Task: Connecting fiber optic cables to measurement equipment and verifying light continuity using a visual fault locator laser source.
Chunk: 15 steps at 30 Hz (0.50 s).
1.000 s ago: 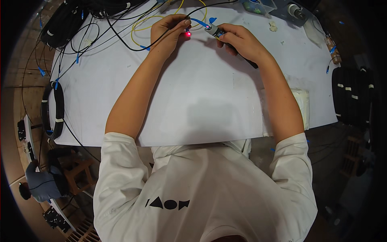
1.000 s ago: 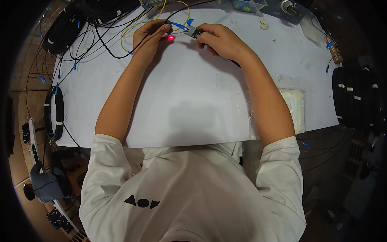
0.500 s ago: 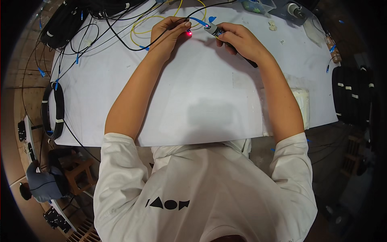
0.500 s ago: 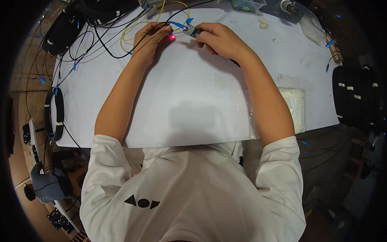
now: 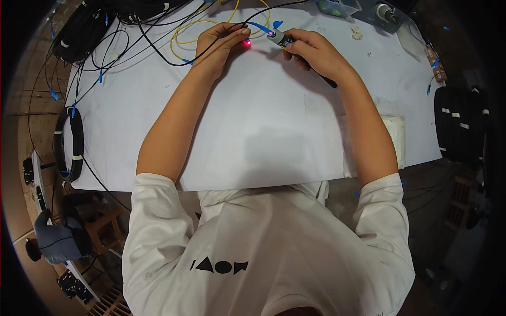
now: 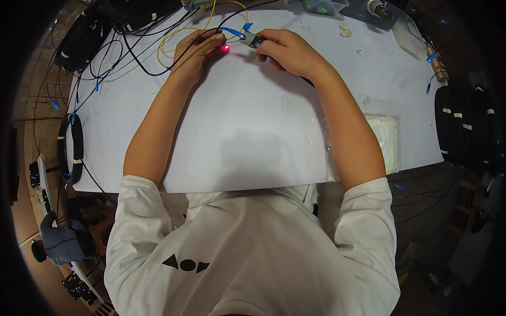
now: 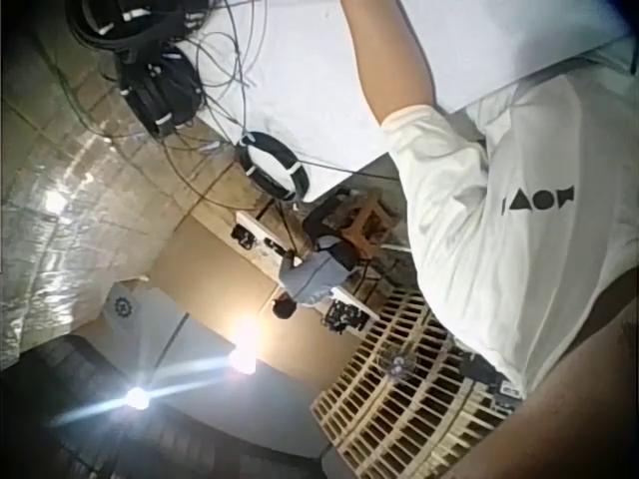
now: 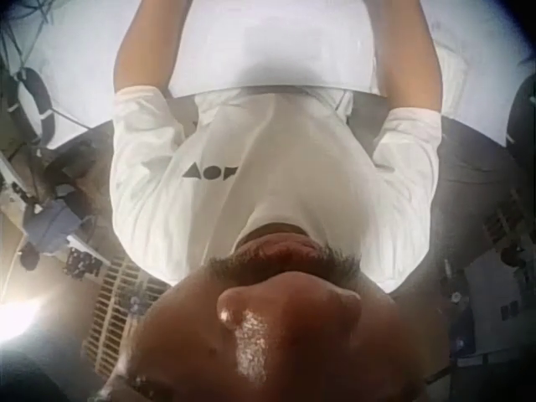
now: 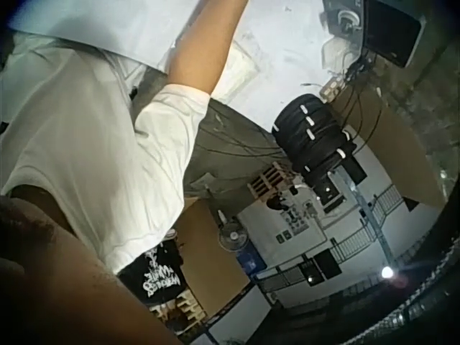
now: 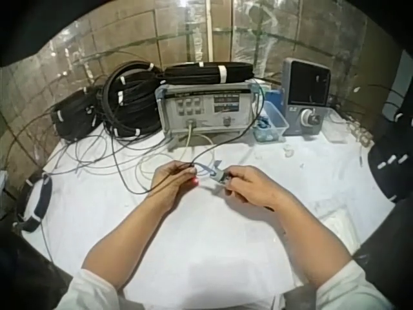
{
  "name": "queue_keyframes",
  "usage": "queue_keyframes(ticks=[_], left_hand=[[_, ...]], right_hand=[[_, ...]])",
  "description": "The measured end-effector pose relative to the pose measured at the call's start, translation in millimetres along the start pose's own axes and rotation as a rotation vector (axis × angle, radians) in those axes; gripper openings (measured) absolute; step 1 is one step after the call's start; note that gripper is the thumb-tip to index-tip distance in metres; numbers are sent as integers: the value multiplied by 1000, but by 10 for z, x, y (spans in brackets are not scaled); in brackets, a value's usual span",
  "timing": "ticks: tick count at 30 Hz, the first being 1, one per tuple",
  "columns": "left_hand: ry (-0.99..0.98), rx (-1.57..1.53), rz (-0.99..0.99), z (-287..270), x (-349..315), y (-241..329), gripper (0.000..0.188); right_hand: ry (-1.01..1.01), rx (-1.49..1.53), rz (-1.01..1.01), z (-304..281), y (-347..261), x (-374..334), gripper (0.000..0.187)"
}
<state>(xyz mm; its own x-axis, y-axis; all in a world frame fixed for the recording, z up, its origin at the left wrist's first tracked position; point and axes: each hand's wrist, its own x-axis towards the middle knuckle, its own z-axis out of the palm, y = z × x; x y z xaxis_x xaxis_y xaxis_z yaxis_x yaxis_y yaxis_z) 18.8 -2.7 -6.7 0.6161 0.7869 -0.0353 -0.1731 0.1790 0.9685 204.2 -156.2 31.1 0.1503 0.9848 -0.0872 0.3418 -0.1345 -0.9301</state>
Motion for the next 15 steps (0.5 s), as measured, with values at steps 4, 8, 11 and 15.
queue_keyframes(ticks=[4, 8, 11, 15], left_hand=[[9, 4, -3, -9, -10, 16, 27], [-1, 9, 4, -21, -9, 9, 28], [10, 10, 3, -12, -17, 19, 29], [3, 74, 49, -2, -32, 20, 30]], right_hand=[[-1, 1, -24, 7, -14, -5, 28], [9, -18, -27, 11, -3, -3, 28], [12, -9, -34, 14, -18, -8, 28], [12, -15, -19, 11, -18, -10, 28]])
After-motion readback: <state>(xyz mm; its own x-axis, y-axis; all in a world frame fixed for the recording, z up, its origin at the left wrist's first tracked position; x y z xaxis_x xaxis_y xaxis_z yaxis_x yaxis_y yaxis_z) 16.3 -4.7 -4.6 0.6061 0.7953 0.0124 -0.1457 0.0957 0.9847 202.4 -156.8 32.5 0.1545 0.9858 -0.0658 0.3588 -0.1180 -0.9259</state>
